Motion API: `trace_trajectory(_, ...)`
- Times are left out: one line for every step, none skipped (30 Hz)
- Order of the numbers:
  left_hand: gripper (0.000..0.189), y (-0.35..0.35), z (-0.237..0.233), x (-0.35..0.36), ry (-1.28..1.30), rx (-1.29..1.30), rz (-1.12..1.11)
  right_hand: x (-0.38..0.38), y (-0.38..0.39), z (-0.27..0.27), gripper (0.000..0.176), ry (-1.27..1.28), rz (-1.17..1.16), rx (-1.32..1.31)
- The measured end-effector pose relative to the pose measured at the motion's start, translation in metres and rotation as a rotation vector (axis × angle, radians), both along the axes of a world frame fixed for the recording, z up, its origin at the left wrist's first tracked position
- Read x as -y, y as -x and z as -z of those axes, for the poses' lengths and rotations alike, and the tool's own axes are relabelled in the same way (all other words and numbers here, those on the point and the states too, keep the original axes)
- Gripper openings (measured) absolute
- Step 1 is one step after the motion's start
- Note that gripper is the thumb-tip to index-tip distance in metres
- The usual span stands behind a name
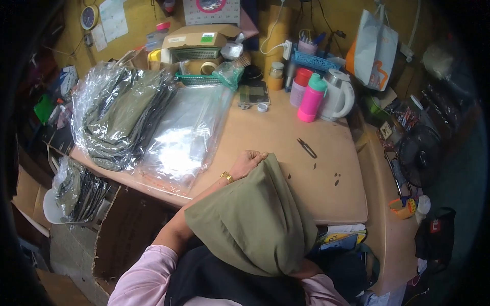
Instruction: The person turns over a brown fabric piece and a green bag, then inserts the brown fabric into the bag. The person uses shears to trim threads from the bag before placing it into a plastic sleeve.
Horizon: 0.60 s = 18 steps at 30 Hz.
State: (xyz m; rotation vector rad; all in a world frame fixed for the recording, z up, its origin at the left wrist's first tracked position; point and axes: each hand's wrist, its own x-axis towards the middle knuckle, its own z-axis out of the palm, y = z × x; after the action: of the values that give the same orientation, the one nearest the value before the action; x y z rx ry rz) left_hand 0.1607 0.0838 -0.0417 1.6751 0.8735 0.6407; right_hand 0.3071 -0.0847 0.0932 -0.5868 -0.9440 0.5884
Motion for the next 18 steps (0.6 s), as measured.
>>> trace_trajectory(0.044,-0.002,0.004,0.001,-0.065,0.015,-0.045,0.001,0.001,-0.001,0.02,-0.007,-0.001,-0.005)
trace_trajectory(0.045,-0.005,0.007,0.0,-0.134,0.032,-0.088,0.001,0.002,-0.002,0.02,-0.01,0.004,-0.008)
trace_trajectory(0.041,-0.003,-0.002,0.002,-0.277,0.166,-0.204,0.002,0.002,-0.003,0.02,-0.017,0.01,-0.012)
trace_trajectory(0.037,0.003,-0.019,0.007,-0.419,0.303,-0.316,-0.005,0.003,-0.006,0.02,-0.034,0.006,-0.024)
trace_trajectory(0.035,0.016,-0.049,0.01,-0.5,0.418,-0.409,-0.011,0.001,-0.013,0.02,-0.046,0.004,-0.025)
trace_trajectory(0.032,0.033,-0.086,0.017,-0.577,0.538,-0.498,-0.007,0.0,-0.014,0.02,-0.066,0.019,-0.041)
trace_trajectory(0.032,0.055,-0.118,0.033,-0.576,0.579,-0.415,-0.013,0.001,-0.02,0.02,-0.088,0.013,-0.053)
trace_trajectory(0.031,0.071,-0.145,0.059,-0.567,0.619,-0.333,-0.018,0.0,-0.026,0.02,-0.108,0.006,-0.063)
trace_trajectory(0.031,0.077,-0.174,0.092,-0.722,0.556,-0.068,-0.023,0.0,-0.031,0.02,-0.128,0.003,-0.075)
trace_trajectory(0.03,0.08,-0.194,0.117,-0.876,0.488,0.198,-0.028,0.001,-0.038,0.02,-0.152,-0.012,-0.085)
trace_trajectory(0.031,0.066,-0.201,0.142,-0.919,0.446,0.183,-0.034,0.001,-0.045,0.02,-0.185,-0.034,-0.095)
trace_trajectory(0.032,0.051,-0.202,0.16,-0.959,0.4,0.164,-0.043,0.003,-0.054,0.02,-0.208,-0.052,-0.102)
trace_trajectory(0.032,0.047,-0.196,0.157,-0.96,0.4,0.182,-0.049,0.005,-0.06,0.02,-0.239,-0.071,-0.111)
trace_trajectory(0.032,0.04,-0.183,0.15,-0.914,0.21,0.161,-0.048,0.007,-0.064,0.02,-0.259,-0.08,-0.114)
trace_trajectory(0.032,0.034,-0.177,0.146,-0.866,0.021,0.139,-0.055,0.004,-0.072,0.02,-0.262,-0.099,-0.094)
trace_trajectory(0.032,0.037,-0.185,0.148,-0.877,0.022,0.154,-0.063,0.003,-0.081,0.02,-0.271,-0.121,-0.072)
trace_trajectory(0.029,0.049,-0.198,0.152,-0.901,0.198,0.205,-0.067,0.002,-0.088,0.02,-0.253,-0.139,-0.034)
trace_trajectory(0.028,0.061,-0.203,0.155,-0.905,0.373,0.253,-0.068,-0.001,-0.093,0.02,-0.22,-0.156,0.017)
